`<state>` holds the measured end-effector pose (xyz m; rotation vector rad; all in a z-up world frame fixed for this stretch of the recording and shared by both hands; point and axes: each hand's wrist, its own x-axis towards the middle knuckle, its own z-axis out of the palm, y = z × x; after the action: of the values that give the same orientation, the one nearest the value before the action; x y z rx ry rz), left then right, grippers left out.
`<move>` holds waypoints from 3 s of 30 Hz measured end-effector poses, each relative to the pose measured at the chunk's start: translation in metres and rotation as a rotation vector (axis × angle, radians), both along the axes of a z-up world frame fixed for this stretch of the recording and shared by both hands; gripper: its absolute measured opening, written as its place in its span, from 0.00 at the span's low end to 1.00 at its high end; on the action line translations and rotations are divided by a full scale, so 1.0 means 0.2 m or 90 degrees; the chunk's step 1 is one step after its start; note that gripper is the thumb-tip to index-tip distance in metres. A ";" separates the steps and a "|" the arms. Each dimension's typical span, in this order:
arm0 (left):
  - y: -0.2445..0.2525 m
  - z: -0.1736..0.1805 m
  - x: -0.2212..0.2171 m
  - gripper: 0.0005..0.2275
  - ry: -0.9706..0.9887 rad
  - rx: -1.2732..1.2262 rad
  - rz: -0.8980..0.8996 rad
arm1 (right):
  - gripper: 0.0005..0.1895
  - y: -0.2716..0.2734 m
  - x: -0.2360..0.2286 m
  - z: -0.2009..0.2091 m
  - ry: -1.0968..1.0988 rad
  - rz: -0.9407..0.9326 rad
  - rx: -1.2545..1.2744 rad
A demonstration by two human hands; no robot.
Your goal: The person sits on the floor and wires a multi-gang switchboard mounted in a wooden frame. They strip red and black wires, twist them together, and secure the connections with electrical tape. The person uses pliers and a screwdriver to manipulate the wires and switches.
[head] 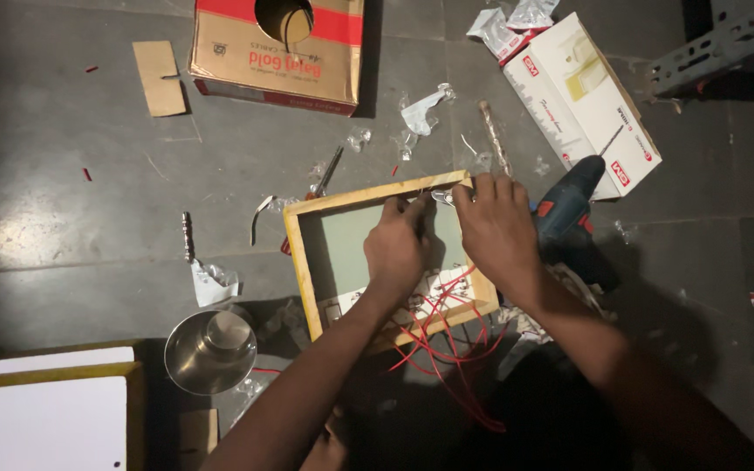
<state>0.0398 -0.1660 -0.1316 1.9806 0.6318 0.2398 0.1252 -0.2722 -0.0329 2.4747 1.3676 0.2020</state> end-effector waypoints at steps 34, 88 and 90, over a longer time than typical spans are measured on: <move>0.05 0.12 -0.16 0.11 -0.096 -0.040 -0.121 | 0.42 -0.39 -0.09 -0.14 0.261 -0.264 0.676; 0.01 0.32 -0.15 0.06 -0.072 -0.306 0.036 | 0.08 -0.02 0.02 -0.23 0.168 -0.252 0.475; 0.02 0.29 -0.13 0.05 -0.055 -0.378 0.049 | 0.04 0.00 0.02 -0.25 0.188 -0.280 0.474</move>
<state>0.0139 -0.1618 -0.0726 1.3714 0.6364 0.1595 0.1286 -0.2727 -0.0824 3.4727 0.8907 0.2914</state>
